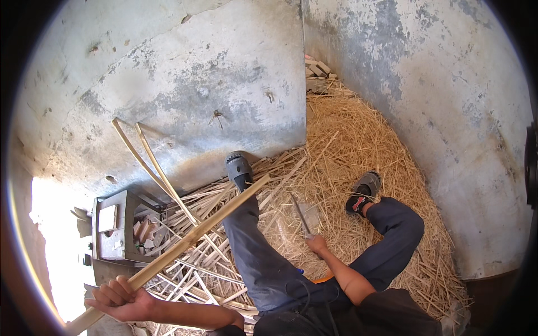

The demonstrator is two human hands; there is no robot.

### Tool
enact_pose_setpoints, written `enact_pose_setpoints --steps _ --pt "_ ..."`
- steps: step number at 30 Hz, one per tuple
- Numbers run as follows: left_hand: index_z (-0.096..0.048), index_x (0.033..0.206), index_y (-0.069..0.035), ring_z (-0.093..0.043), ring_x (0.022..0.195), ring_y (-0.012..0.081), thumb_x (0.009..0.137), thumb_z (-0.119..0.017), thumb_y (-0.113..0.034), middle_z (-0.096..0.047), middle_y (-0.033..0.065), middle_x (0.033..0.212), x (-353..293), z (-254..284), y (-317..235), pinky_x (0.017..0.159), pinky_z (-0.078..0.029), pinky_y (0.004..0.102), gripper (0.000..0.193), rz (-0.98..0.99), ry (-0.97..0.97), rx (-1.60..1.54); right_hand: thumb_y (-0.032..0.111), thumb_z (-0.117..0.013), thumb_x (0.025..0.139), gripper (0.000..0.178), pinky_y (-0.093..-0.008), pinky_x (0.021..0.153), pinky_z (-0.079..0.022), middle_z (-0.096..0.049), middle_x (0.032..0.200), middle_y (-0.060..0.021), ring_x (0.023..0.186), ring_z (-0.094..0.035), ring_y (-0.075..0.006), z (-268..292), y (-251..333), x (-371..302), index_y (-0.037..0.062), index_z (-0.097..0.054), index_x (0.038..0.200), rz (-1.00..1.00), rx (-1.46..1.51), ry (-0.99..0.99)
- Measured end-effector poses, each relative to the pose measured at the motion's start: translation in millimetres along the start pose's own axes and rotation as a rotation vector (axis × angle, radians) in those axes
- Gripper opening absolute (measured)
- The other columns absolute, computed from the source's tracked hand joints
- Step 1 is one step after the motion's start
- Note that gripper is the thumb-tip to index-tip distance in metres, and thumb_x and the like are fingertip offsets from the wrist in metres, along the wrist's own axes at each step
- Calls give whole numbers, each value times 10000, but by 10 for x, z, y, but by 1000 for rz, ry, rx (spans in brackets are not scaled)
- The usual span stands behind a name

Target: The person sits on a straw-covered floor and uses a large knife to shave and split a long bamboo pole. They hold the pole with one hand and use the knife to remove strips of bamboo, refining the pole's shape. The person then uses a smaller blue-handled tool to further smooth and shape the bamboo.

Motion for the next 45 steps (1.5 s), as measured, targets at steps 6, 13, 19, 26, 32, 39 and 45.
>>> enact_pose_setpoints --steps 6,13,19,26,32,39,45 --pt "-248 686 -193 -78 438 68 1154 -350 -335 -155 -58 550 99 163 214 391 -130 250 500 87 211 -220 401 -656 870 444 -480 879 -562 -758 1028 -210 1020 -724 -374 -126 54 -78 5 -745 1050 -160 -182 376" --pt "-241 685 -192 -77 443 70 1152 -357 -341 -150 -60 556 177 366 300 393 -123 252 503 124 281 -320 332 -696 887 448 -438 881 -555 -749 1045 -185 973 -721 -364 1044 932 -387 43 -703 1230 282 -251 80" --pt "-219 685 -192 -72 450 67 1151 -363 -338 -142 -57 558 85 396 198 400 -115 252 509 72 83 -175 136 -659 982 256 -307 833 -559 -749 988 -84 907 -716 -158 3174 1945 -1518 32 -702 1212 580 204 -93" --pt "-222 676 -194 -71 443 67 1147 -373 -349 -145 -57 546 101 711 129 404 -112 251 518 65 23 -168 85 -638 917 241 -340 794 -559 -752 973 -83 901 -718 -177 4339 801 -1109 57 -732 1138 373 -10 -442" --pt "-223 676 -193 -68 438 66 1147 -368 -358 -148 -58 541 115 718 118 400 -109 255 520 59 24 -146 206 -636 953 313 -353 771 -540 -746 1004 -99 874 -698 -221 2968 -549 -953 30 -699 1204 40 -369 84" --pt "-226 674 -192 -75 430 64 1148 -364 -367 -156 -57 538 139 685 34 389 -107 248 524 51 12 -140 218 -620 964 313 -350 767 -540 -745 992 -94 858 -694 -221 1852 -595 -1125 22 -701 1194 -64 -107 132" --pt "-236 676 -192 -77 433 60 1147 -371 -366 -155 -57 542 98 678 31 370 -101 244 519 75 12 -182 229 -607 973 316 -346 763 -540 -744 981 -89 844 -690 -221 1526 -581 -1051 16 -704 1184 -101 57 131"
Point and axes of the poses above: each hand's wrist, its own x-axis towards the middle knuckle, its own z-axis out of the back of the hand, y = z × x, the point moved 2 cm from there along x, towards the middle knuckle
